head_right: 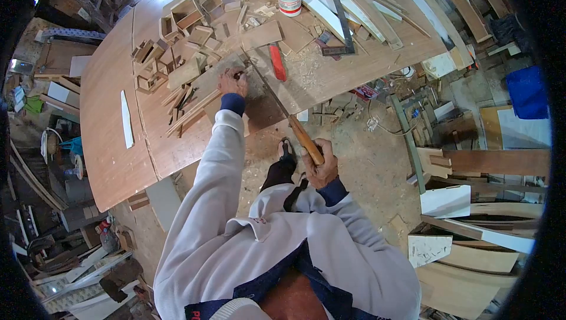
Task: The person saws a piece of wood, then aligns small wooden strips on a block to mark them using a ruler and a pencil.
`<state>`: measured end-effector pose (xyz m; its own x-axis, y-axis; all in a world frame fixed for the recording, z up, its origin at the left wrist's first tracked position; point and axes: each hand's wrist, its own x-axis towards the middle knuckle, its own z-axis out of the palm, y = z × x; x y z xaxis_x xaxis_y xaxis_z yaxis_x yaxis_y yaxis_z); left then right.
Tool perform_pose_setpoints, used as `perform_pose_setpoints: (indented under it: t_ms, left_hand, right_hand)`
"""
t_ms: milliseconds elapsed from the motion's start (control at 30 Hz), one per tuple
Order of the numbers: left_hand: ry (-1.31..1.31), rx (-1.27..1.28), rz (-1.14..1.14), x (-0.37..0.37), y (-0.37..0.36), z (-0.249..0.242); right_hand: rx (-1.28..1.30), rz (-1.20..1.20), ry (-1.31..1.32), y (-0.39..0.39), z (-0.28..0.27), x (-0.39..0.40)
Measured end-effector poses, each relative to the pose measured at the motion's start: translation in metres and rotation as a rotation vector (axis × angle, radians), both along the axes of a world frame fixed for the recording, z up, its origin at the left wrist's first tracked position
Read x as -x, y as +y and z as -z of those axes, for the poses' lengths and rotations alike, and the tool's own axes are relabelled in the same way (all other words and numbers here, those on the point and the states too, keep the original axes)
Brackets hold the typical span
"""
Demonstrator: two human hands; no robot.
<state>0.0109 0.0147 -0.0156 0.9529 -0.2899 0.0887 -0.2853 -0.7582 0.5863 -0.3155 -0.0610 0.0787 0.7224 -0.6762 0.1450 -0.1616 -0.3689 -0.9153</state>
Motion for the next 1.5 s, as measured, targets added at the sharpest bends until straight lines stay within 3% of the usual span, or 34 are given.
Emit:
perform_pose_setpoints:
  t_ms: [100,333,433,633,700,733,1133,1200,1500]
  left_hand:
    - [0.073,0.016,-0.077,0.005,-0.006,-0.022]
    - [-0.037,-0.116,-0.103,-0.009,-0.01,-0.003]
    - [0.124,-0.114,-0.12,-0.01,-0.011,-0.006]
    - [0.174,-0.114,-0.082,-0.024,-0.009,0.005]
    - [0.203,-0.118,-0.077,-0.03,-0.008,0.015]
    - [0.205,-0.12,-0.073,-0.031,-0.01,0.021]
    - [0.133,-0.206,-0.082,-0.009,-0.016,-0.023]
    - [0.018,-0.21,-0.127,-0.003,-0.017,-0.029]
    - [-0.109,-0.194,-0.102,-0.011,-0.014,-0.01]
  right_hand:
    - [-0.024,0.004,0.025,0.003,-0.001,0.002]
    - [-0.013,0.004,-0.031,0.004,-0.004,0.005]
    - [0.002,0.019,-0.063,0.007,-0.005,0.003]
    - [-0.091,-0.076,0.129,0.006,-0.019,0.004]
    - [0.143,-0.085,-0.035,0.006,-0.009,-0.001]
    - [0.142,-0.081,-0.032,0.007,-0.009,0.0]
    - [0.118,-0.116,-0.059,0.015,-0.013,0.007]
    - [0.155,-0.104,-0.104,0.015,-0.013,0.007]
    - [0.127,-0.089,-0.09,0.015,-0.022,0.002]
